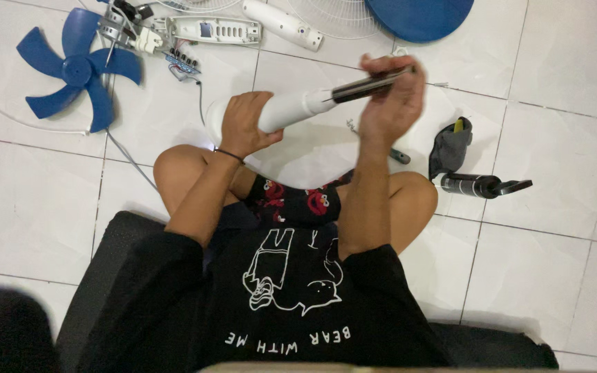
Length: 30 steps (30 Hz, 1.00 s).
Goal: The person sits on the floor and assembles an electric fan. They use a screwdriver to tighten a screw on the blue fan cover, then insert a metal rod into the white base and wipe the base with a cloth before inserting the rod.
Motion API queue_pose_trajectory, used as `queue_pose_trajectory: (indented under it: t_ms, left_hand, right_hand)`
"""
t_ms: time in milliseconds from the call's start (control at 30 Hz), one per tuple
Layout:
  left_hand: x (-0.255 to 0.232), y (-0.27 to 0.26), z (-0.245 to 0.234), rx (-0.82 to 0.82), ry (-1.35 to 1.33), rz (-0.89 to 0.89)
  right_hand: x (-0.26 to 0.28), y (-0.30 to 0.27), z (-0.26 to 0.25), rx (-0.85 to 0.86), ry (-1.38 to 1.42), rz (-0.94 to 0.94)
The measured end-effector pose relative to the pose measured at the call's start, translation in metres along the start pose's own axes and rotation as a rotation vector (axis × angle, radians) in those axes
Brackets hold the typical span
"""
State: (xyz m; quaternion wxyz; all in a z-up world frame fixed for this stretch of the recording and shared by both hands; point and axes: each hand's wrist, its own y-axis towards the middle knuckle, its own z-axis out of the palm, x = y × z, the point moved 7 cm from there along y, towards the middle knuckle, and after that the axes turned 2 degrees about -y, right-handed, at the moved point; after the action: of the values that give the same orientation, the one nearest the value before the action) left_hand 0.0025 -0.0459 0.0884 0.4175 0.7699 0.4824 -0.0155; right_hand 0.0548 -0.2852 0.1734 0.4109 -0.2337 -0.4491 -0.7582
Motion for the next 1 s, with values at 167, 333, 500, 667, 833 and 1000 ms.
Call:
queue_pose_trajectory:
  t_ms: [167, 333, 500, 667, 833, 1000]
  left_hand:
    - [0.003, 0.000, 0.000, 0.057, -0.046, -0.074]
    - [-0.004, 0.016, 0.000, 0.073, 0.005, -0.111]
    - [-0.013, 0.017, 0.010, 0.088, -0.012, -0.120]
    - [-0.007, 0.002, 0.025, 0.054, -0.050, -0.096]
    - [0.014, -0.018, 0.035, 0.104, -0.094, -0.095]
    - [0.025, -0.024, 0.061, 0.121, -0.185, -0.166]
  right_hand:
    - [0.034, 0.042, -0.013, 0.171, 0.242, 0.007]
    - [0.008, 0.037, 0.002, 0.228, 0.270, 0.154]
    - [-0.053, 0.011, 0.005, 0.057, 0.196, 0.301]
    - [-0.050, 0.015, 0.003, 0.062, 0.086, 0.310]
    - [0.004, 0.047, -0.008, 0.070, 0.116, 0.247]
    - [0.008, 0.045, 0.021, 0.212, 0.080, 0.200]
